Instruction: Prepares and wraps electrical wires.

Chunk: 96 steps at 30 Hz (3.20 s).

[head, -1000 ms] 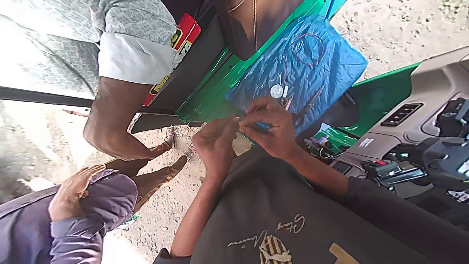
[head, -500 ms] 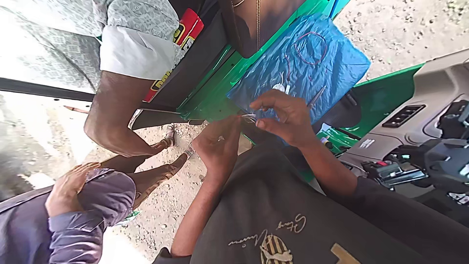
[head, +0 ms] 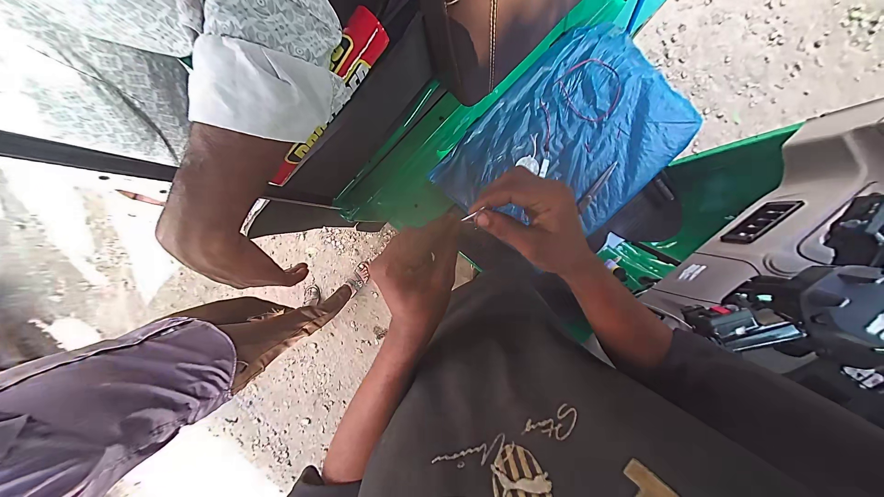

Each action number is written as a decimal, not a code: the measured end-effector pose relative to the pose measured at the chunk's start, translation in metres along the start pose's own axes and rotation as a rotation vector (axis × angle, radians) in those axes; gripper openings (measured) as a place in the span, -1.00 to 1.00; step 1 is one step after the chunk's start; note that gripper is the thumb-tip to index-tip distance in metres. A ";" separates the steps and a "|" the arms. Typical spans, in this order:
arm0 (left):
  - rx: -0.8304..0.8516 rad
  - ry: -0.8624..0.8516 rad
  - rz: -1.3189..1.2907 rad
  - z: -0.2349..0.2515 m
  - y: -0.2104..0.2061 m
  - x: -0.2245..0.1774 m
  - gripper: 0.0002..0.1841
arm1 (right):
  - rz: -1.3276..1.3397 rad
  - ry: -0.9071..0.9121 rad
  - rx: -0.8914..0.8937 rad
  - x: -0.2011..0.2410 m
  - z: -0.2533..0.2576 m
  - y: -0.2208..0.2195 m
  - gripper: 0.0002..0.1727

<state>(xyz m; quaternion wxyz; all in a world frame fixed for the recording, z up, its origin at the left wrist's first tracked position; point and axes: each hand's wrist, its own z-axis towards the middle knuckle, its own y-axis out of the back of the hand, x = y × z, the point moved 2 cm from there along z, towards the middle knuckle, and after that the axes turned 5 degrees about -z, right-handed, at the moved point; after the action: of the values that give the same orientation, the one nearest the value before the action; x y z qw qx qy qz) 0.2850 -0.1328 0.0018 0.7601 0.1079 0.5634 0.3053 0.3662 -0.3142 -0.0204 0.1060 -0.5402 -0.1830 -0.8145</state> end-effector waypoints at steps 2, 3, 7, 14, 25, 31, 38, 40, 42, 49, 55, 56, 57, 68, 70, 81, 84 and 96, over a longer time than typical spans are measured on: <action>0.009 0.000 0.002 -0.001 0.000 0.001 -0.86 | -0.004 0.004 0.009 -0.001 0.001 0.000 -0.87; 0.014 0.001 0.001 -0.001 0.000 0.000 -0.86 | -0.008 0.004 0.013 -0.002 0.002 0.000 -0.87; 0.027 -0.013 0.010 -0.001 0.000 0.001 -0.86 | 0.006 -0.015 0.027 -0.004 0.006 -0.001 -0.88; 0.031 -0.004 -0.045 -0.001 0.002 0.002 -0.86 | 0.183 -0.100 0.067 -0.007 0.011 -0.007 -0.85; 0.003 0.187 -0.167 0.000 0.004 0.005 -0.87 | 0.177 -0.223 -0.088 -0.003 -0.015 -0.014 -0.74; -0.029 0.146 -0.073 0.001 0.002 0.004 -0.90 | 0.096 -0.208 -0.211 0.006 -0.022 -0.027 -0.71; -0.003 0.087 -0.026 0.002 -0.001 0.000 -0.90 | 0.094 -0.149 -0.276 0.002 -0.023 -0.036 -0.86; 0.017 0.097 -0.047 0.001 -0.002 -0.001 -0.86 | 0.085 -0.136 -0.279 0.001 -0.023 -0.037 -0.87; 0.034 0.107 -0.073 0.001 -0.001 -0.001 -0.87 | 0.101 -0.120 -0.280 0.000 -0.023 -0.037 -0.87; 0.073 0.248 -0.365 -0.001 0.000 0.002 -0.88 | 0.192 -0.130 -0.262 0.002 -0.023 -0.035 -0.88; 0.085 0.481 -0.651 -0.002 -0.002 0.002 -0.89 | 0.344 -0.214 -0.223 -0.006 -0.024 -0.036 -0.86; 0.068 0.472 -0.673 -0.001 -0.003 0.002 -0.89 | 0.354 -0.219 -0.214 -0.006 -0.025 -0.035 -0.86; 0.052 0.445 -0.673 -0.001 -0.004 0.002 -0.89 | 0.354 -0.221 -0.209 -0.007 -0.025 -0.035 -0.86; 0.031 0.151 -0.254 -0.006 -0.003 -0.001 -0.87 | 0.249 -0.228 -0.227 0.005 -0.028 -0.025 -0.81; 0.034 0.126 -0.210 -0.005 -0.004 -0.001 -0.88 | 0.259 -0.221 -0.246 0.006 -0.027 -0.026 -0.85; 0.054 0.466 -0.639 -0.005 -0.005 -0.004 -0.91 | -0.073 -0.027 -0.248 0.010 -0.032 -0.029 -0.92; 0.034 0.363 -0.572 -0.004 -0.004 -0.005 -0.89 | -0.036 -0.036 -0.235 0.011 -0.031 -0.024 -0.86; 0.092 0.405 -0.553 -0.002 -0.006 -0.003 -0.88 | 0.358 -0.118 -0.014 -0.013 -0.021 -0.015 -0.56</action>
<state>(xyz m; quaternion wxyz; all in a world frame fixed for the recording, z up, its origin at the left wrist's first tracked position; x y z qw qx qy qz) 0.2843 -0.1401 0.0006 0.6812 -0.0775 0.7239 0.0770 0.3476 -0.3092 -0.0422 0.2346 -0.6117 -0.0843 -0.7508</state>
